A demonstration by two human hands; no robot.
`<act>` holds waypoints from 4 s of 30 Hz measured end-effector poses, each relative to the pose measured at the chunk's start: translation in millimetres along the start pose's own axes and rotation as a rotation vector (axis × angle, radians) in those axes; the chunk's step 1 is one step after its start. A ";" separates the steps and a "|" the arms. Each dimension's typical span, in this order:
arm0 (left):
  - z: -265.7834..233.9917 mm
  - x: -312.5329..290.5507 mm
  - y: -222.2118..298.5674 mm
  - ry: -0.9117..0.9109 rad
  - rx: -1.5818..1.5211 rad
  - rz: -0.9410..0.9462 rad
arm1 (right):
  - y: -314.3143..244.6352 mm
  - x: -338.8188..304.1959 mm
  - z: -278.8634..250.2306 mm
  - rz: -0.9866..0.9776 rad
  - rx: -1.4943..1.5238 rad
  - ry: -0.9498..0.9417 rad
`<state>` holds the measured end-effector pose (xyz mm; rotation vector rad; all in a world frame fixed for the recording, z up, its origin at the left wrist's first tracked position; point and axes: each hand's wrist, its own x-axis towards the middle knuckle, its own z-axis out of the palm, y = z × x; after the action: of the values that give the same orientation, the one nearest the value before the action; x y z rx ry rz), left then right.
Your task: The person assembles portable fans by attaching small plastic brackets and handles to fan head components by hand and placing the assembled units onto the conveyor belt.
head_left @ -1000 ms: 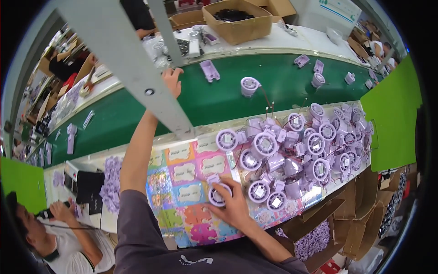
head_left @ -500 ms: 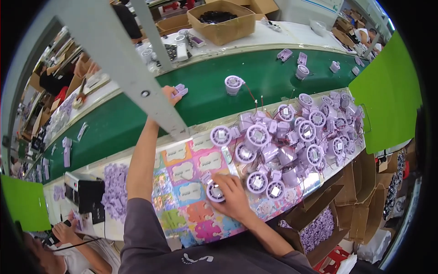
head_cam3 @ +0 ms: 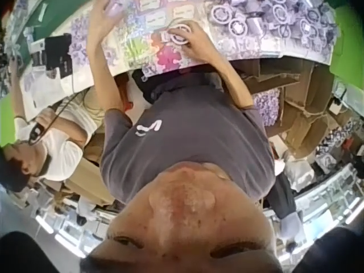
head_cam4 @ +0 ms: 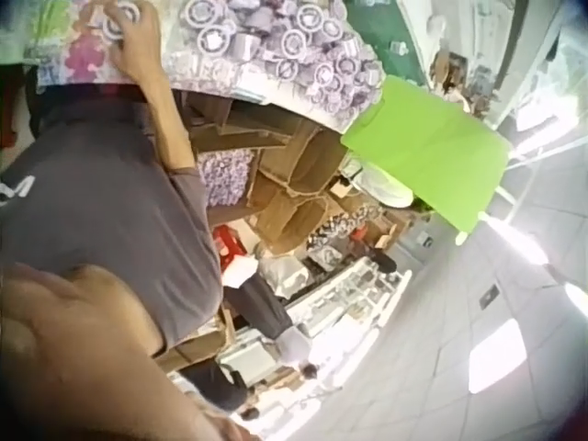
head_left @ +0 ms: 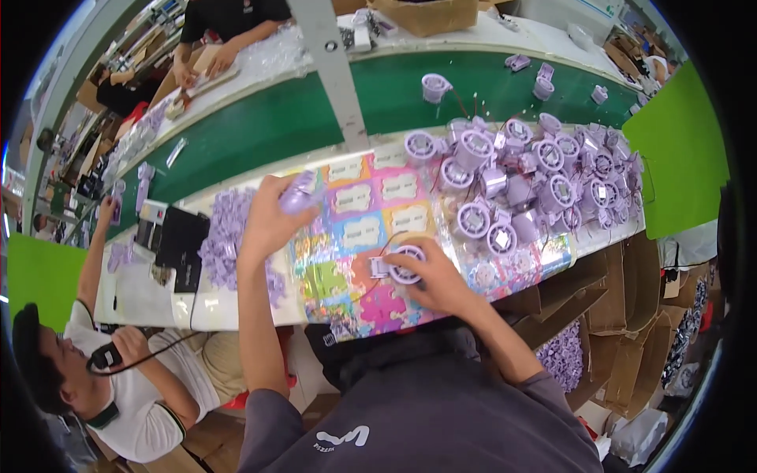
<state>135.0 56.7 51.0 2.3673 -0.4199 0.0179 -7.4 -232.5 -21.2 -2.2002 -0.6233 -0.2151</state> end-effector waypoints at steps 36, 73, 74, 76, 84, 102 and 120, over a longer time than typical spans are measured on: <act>91.6 -93.3 67.0 -0.327 -0.827 -0.137 | -55.8 6.3 -29.6 -0.107 -0.231 0.339; 87.9 306.1 -30.9 -0.337 -0.148 0.214 | 16.2 10.4 20.1 0.214 -0.017 0.208; 99.6 306.9 -17.1 -0.398 -0.178 0.236 | 17.0 9.3 21.7 0.228 -0.015 0.209; 118.9 314.4 -9.5 -0.578 -0.224 0.272 | 16.2 8.7 23.7 0.250 -0.014 0.212; 137.3 313.7 -29.1 -0.395 0.027 0.297 | 13.9 16.1 26.4 0.176 -0.105 0.182; 140.0 289.7 -25.4 -0.257 -0.065 0.270 | 14.0 13.6 35.8 0.123 -0.273 0.193; 76.4 -78.8 7.5 0.440 -0.038 0.046 | 18.0 14.5 36.1 0.288 -0.033 0.265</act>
<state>50.2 24.0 -10.9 2.2319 -0.2559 0.5359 12.2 -209.6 -51.7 -2.2131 -0.1553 -0.3591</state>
